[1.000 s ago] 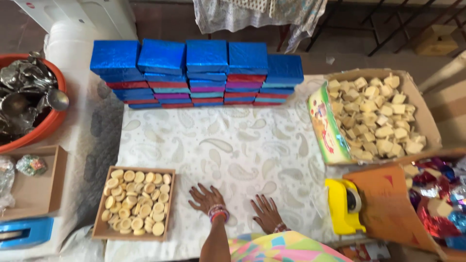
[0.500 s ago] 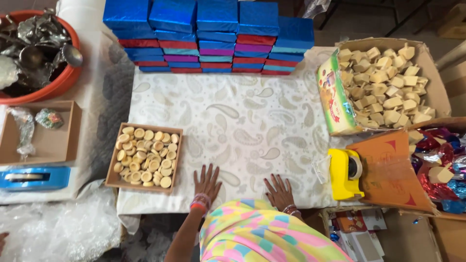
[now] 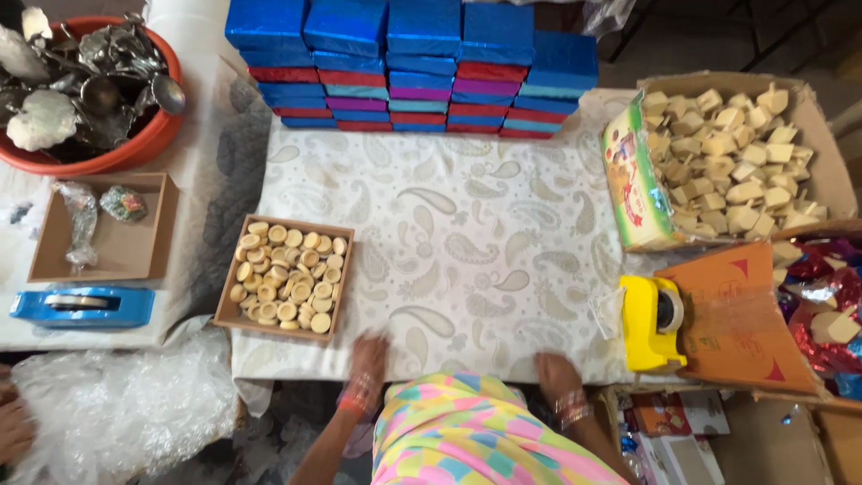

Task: Wrapping small wooden items in white paper and organizing blue and red gift boxes on a table.

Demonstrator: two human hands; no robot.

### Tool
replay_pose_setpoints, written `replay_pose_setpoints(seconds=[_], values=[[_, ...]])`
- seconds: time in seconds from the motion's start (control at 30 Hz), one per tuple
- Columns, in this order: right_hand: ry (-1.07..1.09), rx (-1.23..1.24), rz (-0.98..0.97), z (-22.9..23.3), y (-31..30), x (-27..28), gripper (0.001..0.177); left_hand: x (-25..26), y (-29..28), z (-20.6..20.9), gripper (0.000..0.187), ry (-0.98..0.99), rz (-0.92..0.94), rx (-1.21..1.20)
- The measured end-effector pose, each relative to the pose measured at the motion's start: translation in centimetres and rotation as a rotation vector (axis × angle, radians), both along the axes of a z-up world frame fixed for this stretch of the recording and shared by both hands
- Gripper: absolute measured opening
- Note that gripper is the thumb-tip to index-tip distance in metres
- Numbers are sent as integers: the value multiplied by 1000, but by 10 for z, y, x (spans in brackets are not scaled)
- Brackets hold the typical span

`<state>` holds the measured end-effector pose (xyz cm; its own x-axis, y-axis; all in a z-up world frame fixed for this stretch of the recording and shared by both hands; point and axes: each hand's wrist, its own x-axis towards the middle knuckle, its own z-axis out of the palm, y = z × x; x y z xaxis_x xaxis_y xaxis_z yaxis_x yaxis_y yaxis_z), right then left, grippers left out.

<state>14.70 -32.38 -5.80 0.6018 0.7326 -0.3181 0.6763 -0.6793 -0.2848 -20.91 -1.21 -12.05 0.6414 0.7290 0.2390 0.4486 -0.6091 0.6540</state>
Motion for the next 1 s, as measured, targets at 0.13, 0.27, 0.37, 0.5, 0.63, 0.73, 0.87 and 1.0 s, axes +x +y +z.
replay_pose_setpoints(seconds=[0.13, 0.27, 0.37, 0.5, 0.63, 0.73, 0.87, 1.0], values=[[543, 1121, -377, 129, 151, 16, 44, 167, 2, 268, 53, -523, -88, -500], [1645, 1700, -239, 267, 215, -15, 48, 233, -34, 374, 73, -1325, -364, -784], [1818, 1755, -30, 324, 220, -48, 57, 224, -51, 412, 82, -1591, -417, -915], [1671, 1811, 238, 359, 216, -69, 74, 218, -55, 414, 97, -1781, -406, -858], [1694, 1824, 157, 373, 209, -60, 78, 222, -49, 401, 102, -1891, -366, -871], [2117, 1625, -56, 382, 202, -39, 74, 219, -53, 416, 107, -1797, -457, -860], [2075, 1590, 8, 385, 199, -56, 70, 227, -69, 431, 113, -1309, -438, -554], [1130, 1502, 265, 351, 180, -84, 80, 239, -60, 459, 114, -1169, -231, -435]])
